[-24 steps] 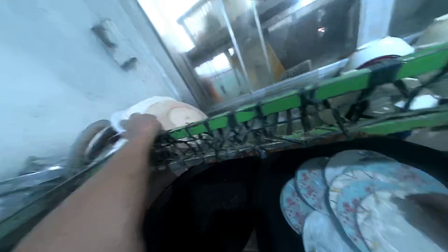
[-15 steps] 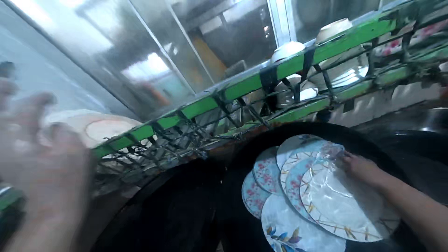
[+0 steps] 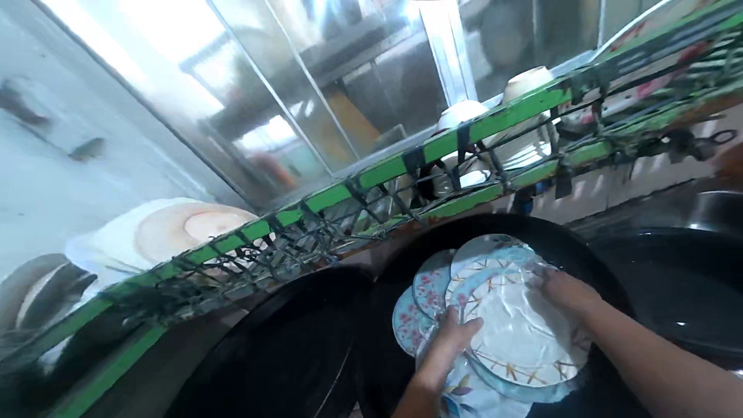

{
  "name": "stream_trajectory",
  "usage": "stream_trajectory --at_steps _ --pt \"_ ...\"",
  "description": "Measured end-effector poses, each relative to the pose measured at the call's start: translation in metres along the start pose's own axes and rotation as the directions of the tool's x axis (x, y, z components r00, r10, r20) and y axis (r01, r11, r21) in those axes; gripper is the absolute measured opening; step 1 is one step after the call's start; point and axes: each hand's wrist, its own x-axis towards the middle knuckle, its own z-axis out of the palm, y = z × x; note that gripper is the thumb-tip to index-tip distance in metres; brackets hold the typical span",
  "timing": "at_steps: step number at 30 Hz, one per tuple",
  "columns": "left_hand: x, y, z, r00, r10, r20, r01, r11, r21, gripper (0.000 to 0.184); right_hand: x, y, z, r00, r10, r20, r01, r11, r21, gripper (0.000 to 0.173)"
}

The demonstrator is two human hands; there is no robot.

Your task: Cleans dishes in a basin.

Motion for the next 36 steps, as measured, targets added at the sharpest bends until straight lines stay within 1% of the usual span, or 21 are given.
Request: stream_trajectory --at_steps 3,5,6,9,11,12,14,16,17,19,20,23,26,27,29,30,31,32,33,35,36 --pt "0.018 -0.001 0.02 0.993 0.018 -0.12 -0.003 0.992 0.124 0.092 0.004 0.005 0.003 0.995 -0.042 -0.095 0.043 0.999 0.011 0.053" --pt "0.029 -0.008 0.03 0.979 0.024 -0.202 -0.006 0.996 0.085 0.094 0.011 0.007 0.003 0.985 -0.049 -0.164 0.061 0.996 0.071 0.056" --pt "0.034 -0.011 0.031 0.97 0.019 -0.244 -0.009 0.999 0.041 0.094 0.018 0.009 0.003 0.983 -0.035 -0.179 0.064 0.986 0.155 0.057" --pt "0.038 -0.02 0.026 0.938 0.056 -0.342 -0.102 0.988 -0.119 0.085 0.031 0.01 0.004 0.988 0.096 -0.122 -0.025 0.876 0.481 0.054" --pt "0.036 -0.027 0.016 0.929 0.061 -0.365 -0.14 0.971 -0.193 0.074 0.039 0.013 0.004 0.989 0.135 -0.057 -0.074 0.799 0.596 0.053" --pt "0.035 -0.029 0.01 0.922 0.042 -0.386 -0.131 0.969 -0.208 0.068 0.04 0.013 0.004 0.99 0.134 -0.034 -0.082 0.765 0.639 0.051" --pt "0.034 -0.034 -0.001 0.896 -0.013 -0.445 -0.095 0.971 -0.219 0.062 0.043 0.012 0.008 0.995 0.102 0.004 -0.075 0.705 0.705 0.046" --pt "0.035 -0.042 -0.009 0.87 -0.051 -0.49 -0.112 0.948 -0.298 0.063 0.04 0.008 0.007 0.998 0.064 0.019 -0.059 0.704 0.708 0.044" --pt "0.036 -0.047 -0.012 0.858 -0.069 -0.509 -0.13 0.929 -0.345 0.063 0.034 0.002 0.003 0.999 0.034 0.023 -0.041 0.745 0.666 0.041" --pt "0.037 -0.054 -0.017 0.828 -0.105 -0.551 -0.168 0.89 -0.423 0.061 0.036 -0.002 -0.003 0.997 -0.043 0.059 0.008 0.873 0.487 0.041" --pt "0.034 -0.054 -0.019 0.813 -0.125 -0.568 -0.181 0.874 -0.451 0.06 0.043 -0.001 0.0 0.998 -0.052 0.045 0.026 0.892 0.451 0.04" --pt "0.033 -0.059 -0.026 0.765 -0.175 -0.619 -0.21 0.842 -0.497 0.063 0.076 0.004 0.011 0.998 0.055 -0.034 -0.024 0.806 0.592 0.042" --pt "0.037 -0.063 -0.029 0.731 -0.221 -0.646 -0.209 0.828 -0.52 0.064 0.079 -0.006 0.005 0.998 0.062 0.033 -0.067 0.721 0.689 0.047" --pt "0.038 -0.063 -0.03 0.725 -0.238 -0.647 -0.199 0.826 -0.527 0.064 0.076 -0.011 0.002 0.996 0.064 0.067 -0.093 0.669 0.737 0.048" --pt "0.041 -0.065 -0.031 0.722 -0.269 -0.637 -0.154 0.836 -0.527 0.064 0.08 -0.02 0.009 0.988 0.071 0.135 -0.152 0.489 0.859 0.044" --pt "0.044 -0.066 -0.031 0.728 -0.279 -0.626 -0.12 0.848 -0.517 0.065 0.084 -0.022 0.015 0.984 0.034 0.177 -0.176 0.405 0.897 0.041" --pt "0.046 -0.067 -0.032 0.738 -0.282 -0.613 -0.089 0.86 -0.503 0.066 0.085 -0.025 0.018 0.98 -0.013 0.197 -0.176 0.394 0.902 0.039" --pt "0.047 -0.067 -0.034 0.752 -0.28 -0.597 -0.064 0.87 -0.49 0.067 0.082 -0.03 0.018 0.979 -0.049 0.2 -0.157 0.456 0.876 0.04" --pt "0.049 -0.067 -0.035 0.764 -0.276 -0.583 -0.04 0.882 -0.47 0.068 0.075 -0.037 0.014 0.974 -0.074 0.215 -0.14 0.552 0.822 0.042" --pt "0.05 -0.067 -0.035 0.783 -0.26 -0.564 -0.014 0.901 -0.434 0.069 0.065 -0.047 0.007 0.95 -0.124 0.287 -0.102 0.744 0.66 0.043" --pt "0.051 -0.067 -0.034 0.791 -0.247 -0.56 -0.012 0.908 -0.418 0.069 0.063 -0.048 0.006 0.929 -0.154 0.336 -0.071 0.817 0.572 0.041"
